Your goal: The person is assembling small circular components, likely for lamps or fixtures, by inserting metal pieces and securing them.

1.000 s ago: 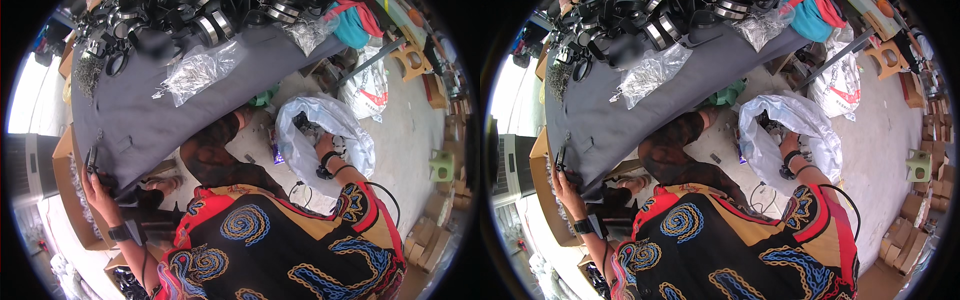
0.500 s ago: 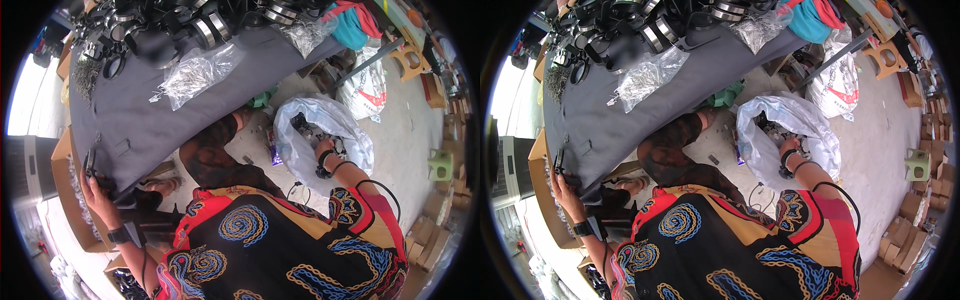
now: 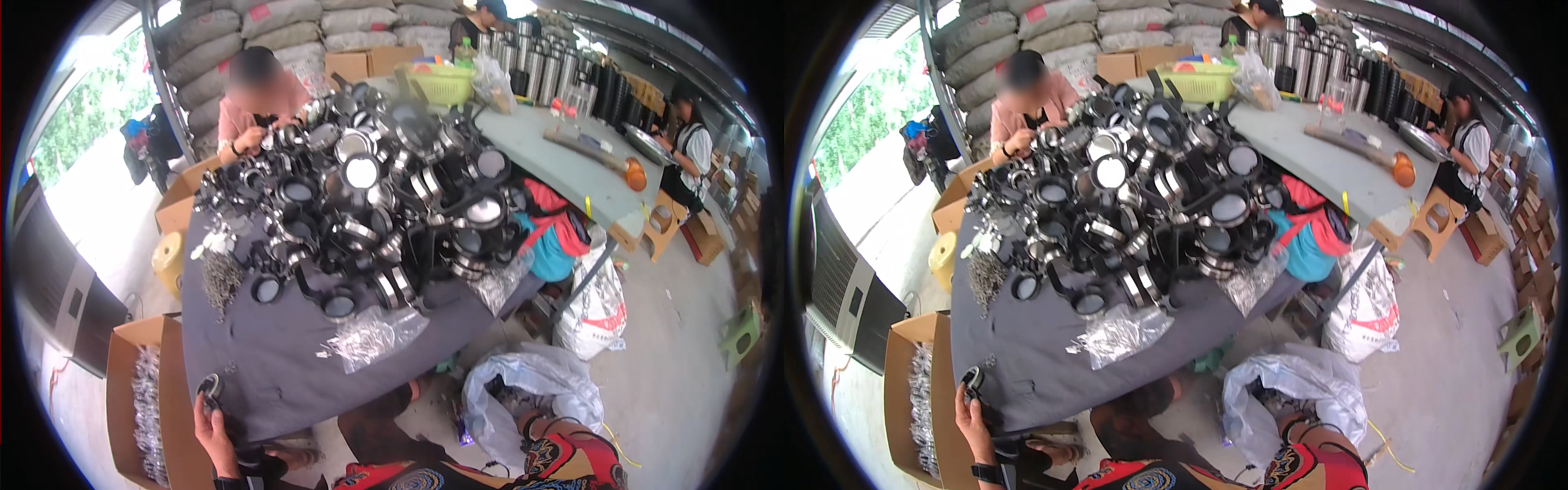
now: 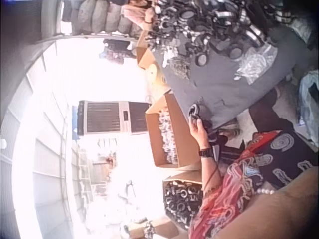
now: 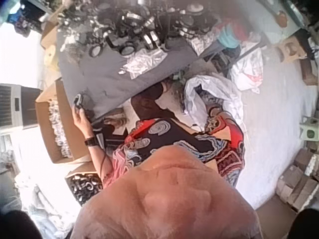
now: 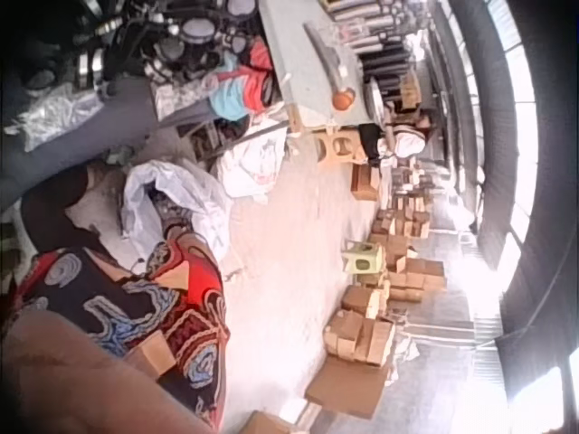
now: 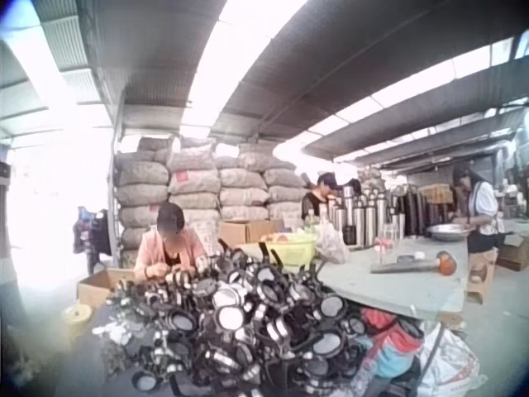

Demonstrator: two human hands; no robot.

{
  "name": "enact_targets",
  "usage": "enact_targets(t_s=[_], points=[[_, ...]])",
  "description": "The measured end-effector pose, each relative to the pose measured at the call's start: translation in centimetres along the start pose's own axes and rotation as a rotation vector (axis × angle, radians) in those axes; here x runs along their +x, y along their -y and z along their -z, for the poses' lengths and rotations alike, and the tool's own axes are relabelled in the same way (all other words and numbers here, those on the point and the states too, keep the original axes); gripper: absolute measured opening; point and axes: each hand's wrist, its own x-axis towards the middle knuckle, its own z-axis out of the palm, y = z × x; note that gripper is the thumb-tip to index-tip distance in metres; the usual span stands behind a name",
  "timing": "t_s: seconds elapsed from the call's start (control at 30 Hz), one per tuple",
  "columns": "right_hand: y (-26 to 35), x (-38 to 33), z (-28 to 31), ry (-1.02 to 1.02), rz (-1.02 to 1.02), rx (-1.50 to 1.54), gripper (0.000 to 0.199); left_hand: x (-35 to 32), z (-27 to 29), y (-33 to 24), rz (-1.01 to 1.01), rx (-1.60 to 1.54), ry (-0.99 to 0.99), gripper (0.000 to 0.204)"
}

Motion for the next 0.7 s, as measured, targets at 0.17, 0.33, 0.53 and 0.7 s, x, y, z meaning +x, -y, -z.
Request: enact_targets(t_s=[0.17,0.33,0.53,0.7], points=[[-0.2,5.2,3.5,-0.06,-0.045,0.156,0.028,0.6,-0.4,1.7,-0.041,-0.16,0.014,0.045],[0.2,6.3,5.1,-0.069,-0.005,0.284,0.028,1.3,-0.9,0.8,-0.038,-0.194,0.032,0.045],[0.7,5.9,6.4,-0.059,0.072,0.432,0.028,1.2,-1.1,0.9,-0.007,-0.223,0.023,0.044],[-1.2,4.3,6.3,-0.027,0.138,0.516,0.028,1.2,-0.8,0.9,-0.018,-0.214,0.039,0.043]])
